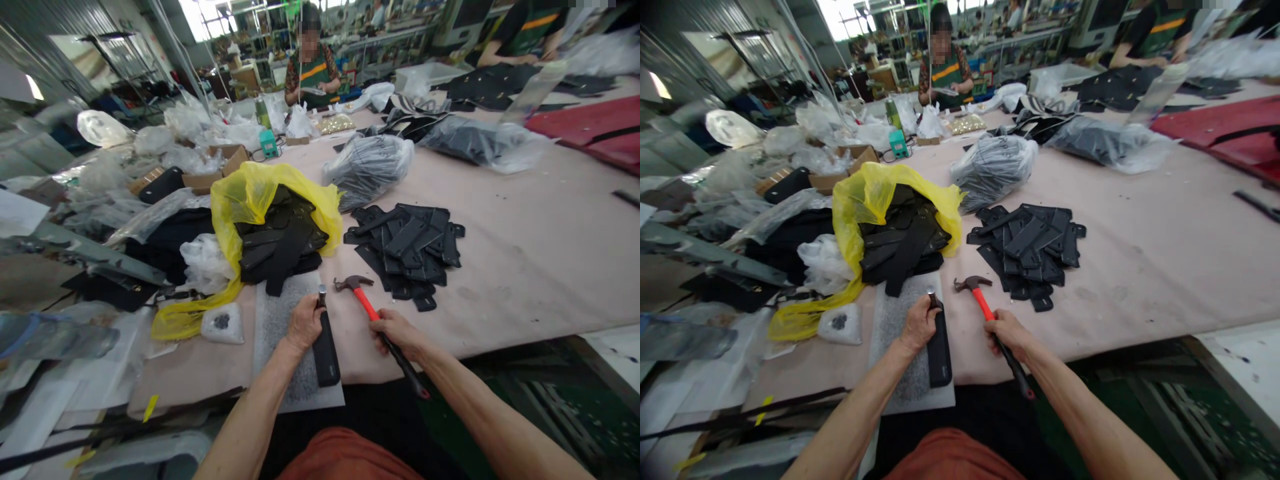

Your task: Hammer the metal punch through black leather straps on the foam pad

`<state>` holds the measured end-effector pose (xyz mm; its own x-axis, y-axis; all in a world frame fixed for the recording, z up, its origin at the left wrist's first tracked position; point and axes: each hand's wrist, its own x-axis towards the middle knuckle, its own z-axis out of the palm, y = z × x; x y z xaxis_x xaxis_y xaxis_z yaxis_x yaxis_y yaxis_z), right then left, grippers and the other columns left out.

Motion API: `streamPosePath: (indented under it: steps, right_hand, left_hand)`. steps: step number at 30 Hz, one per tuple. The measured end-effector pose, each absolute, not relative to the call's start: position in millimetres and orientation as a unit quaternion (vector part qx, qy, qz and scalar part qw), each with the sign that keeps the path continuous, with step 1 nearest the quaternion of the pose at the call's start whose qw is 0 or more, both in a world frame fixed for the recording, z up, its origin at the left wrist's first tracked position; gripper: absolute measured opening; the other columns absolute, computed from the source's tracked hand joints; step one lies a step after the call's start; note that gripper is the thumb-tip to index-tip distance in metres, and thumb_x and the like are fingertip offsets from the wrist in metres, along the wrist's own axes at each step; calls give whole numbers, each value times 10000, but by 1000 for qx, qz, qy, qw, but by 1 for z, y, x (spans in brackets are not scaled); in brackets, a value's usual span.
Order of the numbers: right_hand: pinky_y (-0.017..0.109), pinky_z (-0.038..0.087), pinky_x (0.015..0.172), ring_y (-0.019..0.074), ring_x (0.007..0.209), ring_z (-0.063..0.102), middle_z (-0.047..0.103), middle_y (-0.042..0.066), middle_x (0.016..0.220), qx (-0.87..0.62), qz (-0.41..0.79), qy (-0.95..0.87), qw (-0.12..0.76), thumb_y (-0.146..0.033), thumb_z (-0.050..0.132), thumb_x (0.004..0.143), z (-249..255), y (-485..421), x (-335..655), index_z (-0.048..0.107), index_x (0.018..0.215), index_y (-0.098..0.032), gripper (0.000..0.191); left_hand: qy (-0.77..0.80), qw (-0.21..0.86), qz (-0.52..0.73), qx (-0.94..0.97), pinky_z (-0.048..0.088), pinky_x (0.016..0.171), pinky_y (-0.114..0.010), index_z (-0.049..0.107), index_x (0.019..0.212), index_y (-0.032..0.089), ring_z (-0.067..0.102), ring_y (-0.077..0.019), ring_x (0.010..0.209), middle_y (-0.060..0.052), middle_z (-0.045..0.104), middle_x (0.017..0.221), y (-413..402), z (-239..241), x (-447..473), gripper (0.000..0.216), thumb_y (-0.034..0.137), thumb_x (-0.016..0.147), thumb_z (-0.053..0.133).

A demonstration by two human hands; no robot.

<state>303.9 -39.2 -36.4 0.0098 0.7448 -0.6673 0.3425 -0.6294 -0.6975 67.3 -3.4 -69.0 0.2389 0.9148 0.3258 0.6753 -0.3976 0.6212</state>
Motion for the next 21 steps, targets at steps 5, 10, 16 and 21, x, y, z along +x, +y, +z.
streamPosePath:
  steps: [5, 10, 16, 21]
  right_hand:
    - [188, 226, 316, 58, 343, 299, 410, -78, 540, -653, 650, -309, 235, -380, 478, 872, 12, -40, 304, 454, 730, -208, 224]
    - [204, 330, 385, 90, 432, 422, 478, -49, 597, -635, 356, -501, 468, -509, 449, 920, 112, -37, 299, 516, 847, -210, 314]
    - [250, 236, 435, 100, 409, 399, 470, -35, 535, -567, 71, -752, 329, -347, 430, 945, 120, -49, 298, 487, 750, -210, 245]
    - [250, 236, 453, 103, 425, 406, 469, -39, 549, -583, 45, -753, 304, -359, 439, 952, 135, -48, 304, 495, 769, -204, 246]
  left_hand:
    - [506, 165, 344, 774, 495, 734, -308, 558, 916, 198, 610, -201, 831, -44, 620, 839, -5, -65, 68, 113, 116, 857, 508]
    - [507, 155, 344, 774, 495, 729, -306, 551, 912, 194, 610, -201, 836, -45, 620, 847, -4, -68, 68, 112, 106, 856, 511]
    - [502, 155, 349, 776, 496, 725, -310, 541, 900, 193, 606, -201, 823, -45, 610, 839, -3, -70, 67, 101, 107, 860, 506]
    - [505, 164, 355, 770, 493, 724, -306, 549, 910, 192, 608, -198, 826, -42, 616, 837, -4, -70, 67, 116, 99, 851, 511]
